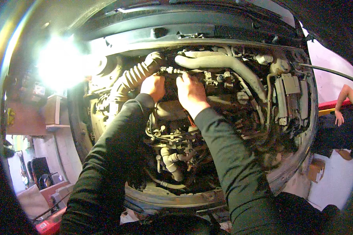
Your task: The person uses a flashlight to illuminate the engine bay and then uses a wrench to loosen and tighten bolts on the engine. The person works on various parts of the engine throughout the clip.
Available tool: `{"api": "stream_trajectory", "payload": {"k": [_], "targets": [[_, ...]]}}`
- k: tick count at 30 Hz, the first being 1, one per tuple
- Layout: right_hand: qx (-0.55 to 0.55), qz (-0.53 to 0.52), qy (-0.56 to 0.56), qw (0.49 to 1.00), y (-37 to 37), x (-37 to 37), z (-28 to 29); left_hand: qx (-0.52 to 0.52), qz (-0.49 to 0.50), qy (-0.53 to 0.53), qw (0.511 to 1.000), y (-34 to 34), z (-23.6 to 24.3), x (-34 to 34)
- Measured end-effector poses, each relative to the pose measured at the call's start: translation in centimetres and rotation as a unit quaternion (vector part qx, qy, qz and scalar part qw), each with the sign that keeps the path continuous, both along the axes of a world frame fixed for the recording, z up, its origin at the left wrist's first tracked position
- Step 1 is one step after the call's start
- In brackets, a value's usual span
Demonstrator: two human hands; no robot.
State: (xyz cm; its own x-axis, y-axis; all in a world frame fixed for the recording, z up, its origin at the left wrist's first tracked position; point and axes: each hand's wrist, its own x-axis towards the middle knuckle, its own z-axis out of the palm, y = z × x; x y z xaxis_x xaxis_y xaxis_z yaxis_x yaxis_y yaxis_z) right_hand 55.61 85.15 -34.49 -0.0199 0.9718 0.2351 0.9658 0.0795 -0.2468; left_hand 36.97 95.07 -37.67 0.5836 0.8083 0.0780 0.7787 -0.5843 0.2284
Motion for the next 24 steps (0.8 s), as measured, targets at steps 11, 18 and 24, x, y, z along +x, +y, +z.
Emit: {"api": "stream_trajectory", "payload": {"k": [11,18,24], "targets": [[-0.134,0.005,-0.003,0.991,4.9,-0.6,-3.9,-0.032,-0.006,-0.025,0.999,0.4,0.8,-0.5],[-0.152,-0.044,0.109,0.981,4.9,-0.5,-2.9,-0.047,-0.015,0.012,0.999,0.5,1.8,-0.4],[-0.166,-0.088,0.138,0.972,5.0,-0.9,-2.1,-0.03,-0.001,0.017,0.999,0.4,1.4,-0.1]]}}
